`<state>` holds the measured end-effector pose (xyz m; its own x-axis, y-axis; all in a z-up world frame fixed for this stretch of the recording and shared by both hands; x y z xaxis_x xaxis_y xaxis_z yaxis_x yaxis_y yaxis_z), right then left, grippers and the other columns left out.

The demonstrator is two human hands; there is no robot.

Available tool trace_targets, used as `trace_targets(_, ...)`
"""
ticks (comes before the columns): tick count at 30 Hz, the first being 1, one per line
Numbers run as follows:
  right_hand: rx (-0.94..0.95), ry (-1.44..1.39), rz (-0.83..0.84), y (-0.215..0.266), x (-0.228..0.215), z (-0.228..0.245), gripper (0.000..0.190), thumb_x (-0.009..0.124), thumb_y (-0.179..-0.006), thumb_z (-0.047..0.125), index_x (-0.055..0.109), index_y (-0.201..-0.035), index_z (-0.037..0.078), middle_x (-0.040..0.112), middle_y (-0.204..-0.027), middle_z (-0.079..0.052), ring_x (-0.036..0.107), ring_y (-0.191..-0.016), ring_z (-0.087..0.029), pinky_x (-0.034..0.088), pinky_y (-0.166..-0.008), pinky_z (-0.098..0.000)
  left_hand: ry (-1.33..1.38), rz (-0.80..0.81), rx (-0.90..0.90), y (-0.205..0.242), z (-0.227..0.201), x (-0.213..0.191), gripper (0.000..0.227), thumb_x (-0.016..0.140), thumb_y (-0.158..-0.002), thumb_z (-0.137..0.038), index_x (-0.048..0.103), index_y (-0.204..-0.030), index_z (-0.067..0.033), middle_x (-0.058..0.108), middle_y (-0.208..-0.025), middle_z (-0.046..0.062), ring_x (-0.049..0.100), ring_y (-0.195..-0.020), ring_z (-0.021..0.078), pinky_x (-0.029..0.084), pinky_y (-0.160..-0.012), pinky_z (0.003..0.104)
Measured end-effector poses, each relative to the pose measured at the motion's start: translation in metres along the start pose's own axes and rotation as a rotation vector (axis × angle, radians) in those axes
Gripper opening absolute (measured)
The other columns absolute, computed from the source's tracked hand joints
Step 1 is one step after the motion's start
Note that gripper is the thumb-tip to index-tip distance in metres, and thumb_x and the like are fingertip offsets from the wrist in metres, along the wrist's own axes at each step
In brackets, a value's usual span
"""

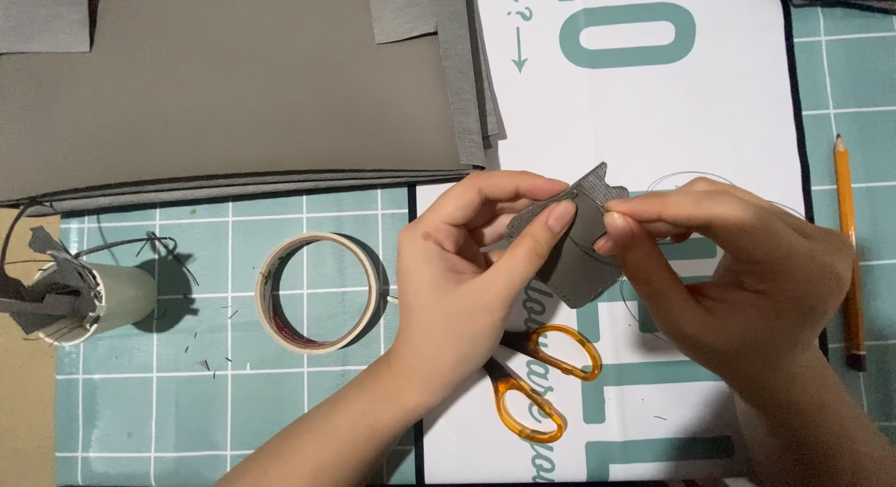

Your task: Hand-stitching a small grey material component using a needle and thread.

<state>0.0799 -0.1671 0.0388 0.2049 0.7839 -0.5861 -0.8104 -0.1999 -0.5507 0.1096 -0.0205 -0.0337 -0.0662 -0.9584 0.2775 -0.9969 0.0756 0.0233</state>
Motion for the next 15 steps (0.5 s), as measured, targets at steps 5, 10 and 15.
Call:
trace_targets(5,-0.020,-0.012,0.000,-0.001,-0.001,0.001,0.007,0.072,-0.096,-0.011,0.066,-0.099,-0.009,0.074,-0.081,-0.015,0.071,-0.070,-0.020,0.053,-0.065,-0.0280,-0.052,0.006,0.000,0.001,-0.004,0.001,0.013,0.073,-0.093,-0.012,0.072,-0.105,-0.0071,0.075,-0.100,0.003,0.071,-0.097,0.0115,0.058,-0.084,0.022)
trace_targets(10,0.002,0.021,0.009,0.004,-0.002,-0.004,0.008,0.076,-0.096,-0.007,0.069,-0.100,-0.006,0.075,-0.083,-0.010,0.067,-0.069,-0.016,0.052,-0.066,-0.0262,-0.534,0.012,0.390,0.007,-0.041,0.007,0.006,0.070,-0.096,-0.004,0.071,-0.101,-0.0084,0.075,-0.094,0.002,0.070,-0.082,0.0116,0.062,-0.065,0.021)
trace_targets(15,0.045,0.015,0.000,0.004,-0.005,-0.004,0.008,0.077,-0.093,-0.010,0.070,-0.097,-0.010,0.075,-0.086,-0.015,0.075,-0.078,-0.020,0.060,-0.071,-0.0262,-0.719,0.242,0.763,0.031,-0.058,0.031,0.017,0.048,-0.108,0.002,0.062,-0.116,0.0063,0.072,-0.113,0.019,0.075,-0.102,0.0326,0.063,-0.099,0.038)
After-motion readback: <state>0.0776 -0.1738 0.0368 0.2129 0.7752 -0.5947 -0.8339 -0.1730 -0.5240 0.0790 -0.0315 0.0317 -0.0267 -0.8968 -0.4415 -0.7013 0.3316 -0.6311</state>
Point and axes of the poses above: each hand's wrist, its own y-axis away from the middle knuckle, its own x-axis out of the palm, z = x × y, the point moved 10 cm from there along -y, towards the middle knuckle
